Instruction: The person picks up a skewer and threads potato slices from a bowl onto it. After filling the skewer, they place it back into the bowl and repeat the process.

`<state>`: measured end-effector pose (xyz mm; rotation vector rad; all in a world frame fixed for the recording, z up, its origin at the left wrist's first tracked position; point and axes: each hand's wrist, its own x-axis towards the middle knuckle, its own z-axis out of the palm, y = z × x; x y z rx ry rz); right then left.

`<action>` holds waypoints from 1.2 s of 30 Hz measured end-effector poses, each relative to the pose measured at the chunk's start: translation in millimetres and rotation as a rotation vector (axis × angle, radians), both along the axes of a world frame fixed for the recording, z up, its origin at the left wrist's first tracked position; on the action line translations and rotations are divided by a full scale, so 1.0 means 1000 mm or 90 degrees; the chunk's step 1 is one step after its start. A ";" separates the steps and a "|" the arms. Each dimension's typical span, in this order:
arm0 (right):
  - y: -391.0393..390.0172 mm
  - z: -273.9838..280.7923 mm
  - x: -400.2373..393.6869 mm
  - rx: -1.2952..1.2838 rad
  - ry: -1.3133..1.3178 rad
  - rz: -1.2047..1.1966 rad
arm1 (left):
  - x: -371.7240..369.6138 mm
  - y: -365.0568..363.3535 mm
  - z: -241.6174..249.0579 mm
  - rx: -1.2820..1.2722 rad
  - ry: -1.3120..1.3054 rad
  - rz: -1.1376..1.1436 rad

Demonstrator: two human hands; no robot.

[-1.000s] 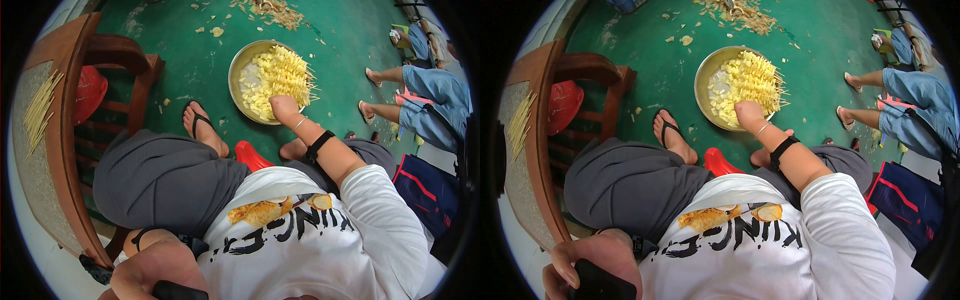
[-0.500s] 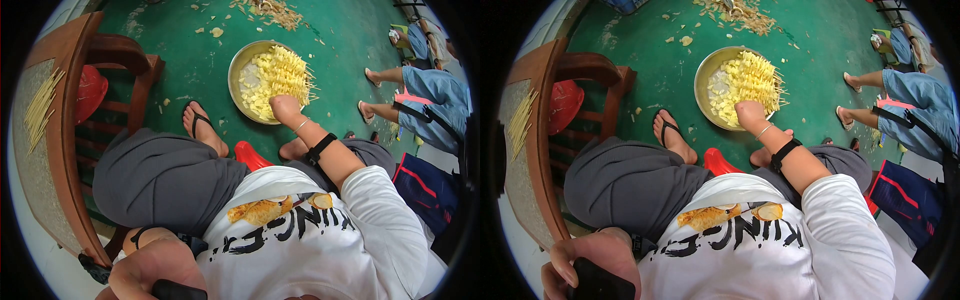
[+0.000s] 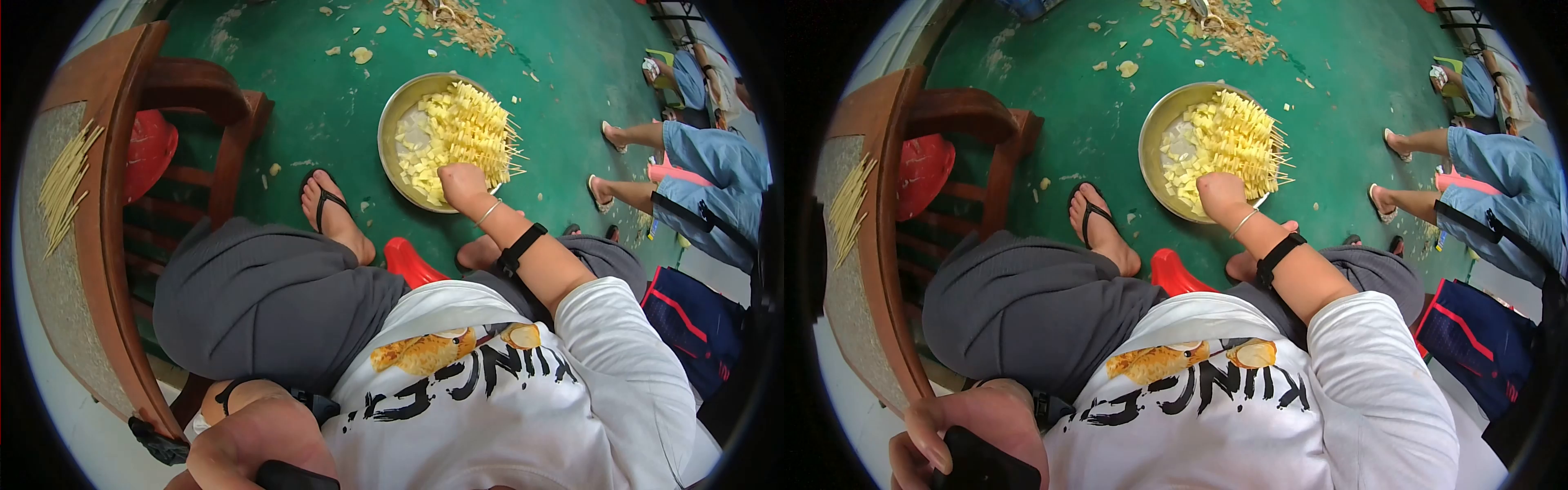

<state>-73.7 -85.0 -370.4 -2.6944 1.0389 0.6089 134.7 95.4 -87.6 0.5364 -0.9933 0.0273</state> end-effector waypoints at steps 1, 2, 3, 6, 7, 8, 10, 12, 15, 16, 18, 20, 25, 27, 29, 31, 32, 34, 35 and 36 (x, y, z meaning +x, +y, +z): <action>-0.001 -0.001 0.001 0.002 0.000 0.001 | 0.002 -0.002 -0.001 -0.036 0.006 -0.043; -0.002 -0.002 0.002 0.006 -0.001 0.006 | 0.003 -0.002 -0.002 -0.034 0.005 -0.042; -0.002 -0.002 0.002 0.011 -0.001 0.010 | 0.004 -0.002 -0.004 -0.031 -0.004 -0.023; -0.001 -0.001 0.006 0.030 0.015 0.024 | 0.004 -0.005 -0.004 -0.029 -0.004 -0.017; -0.001 -0.001 0.007 0.031 0.016 0.024 | 0.004 -0.007 -0.004 -0.031 0.004 -0.030; 0.000 0.000 0.008 0.036 0.023 0.023 | 0.004 -0.007 -0.004 -0.030 0.005 -0.030; 0.000 -0.001 0.008 0.041 0.030 0.022 | 0.006 -0.007 -0.004 -0.023 -0.008 -0.036; 0.000 -0.004 0.007 0.039 0.014 0.015 | 0.006 -0.010 -0.004 -0.042 -0.002 -0.038; 0.000 -0.005 0.008 0.045 0.028 0.026 | 0.006 -0.008 -0.003 -0.040 -0.004 -0.029; -0.001 -0.007 0.006 0.043 0.028 0.025 | 0.007 -0.006 -0.003 -0.017 -0.015 -0.017; 0.001 -0.014 -0.002 0.034 -0.022 0.007 | 0.004 0.001 0.000 0.015 -0.011 0.013; -0.003 -0.015 -0.009 0.029 -0.030 -0.031 | 0.004 0.003 0.001 0.042 -0.008 0.048; -0.011 0.001 -0.020 0.054 -0.033 -0.182 | 0.009 0.007 -0.004 -0.040 -0.015 -0.008; -0.015 0.011 -0.020 0.046 0.017 -0.188 | 0.006 0.005 -0.003 -0.074 -0.013 0.023; -0.017 0.013 -0.020 0.036 -0.012 -0.187 | 0.002 0.003 -0.001 -0.110 -0.009 0.053; -0.015 0.015 -0.016 0.028 -0.042 -0.184 | 0.000 0.003 0.000 -0.095 0.008 -0.027; -0.013 0.015 -0.012 0.014 -0.068 -0.151 | 0.001 0.005 0.000 -0.095 0.007 -0.028; -0.011 0.011 -0.010 0.000 -0.093 -0.120 | 0.003 0.010 -0.002 -0.052 -0.036 0.043; -0.010 0.006 -0.010 -0.018 -0.088 -0.089 | 0.002 0.009 -0.002 -0.051 -0.036 0.042; -0.010 0.001 -0.010 -0.036 -0.084 -0.058 | 0.001 0.007 -0.002 -0.085 -0.029 0.047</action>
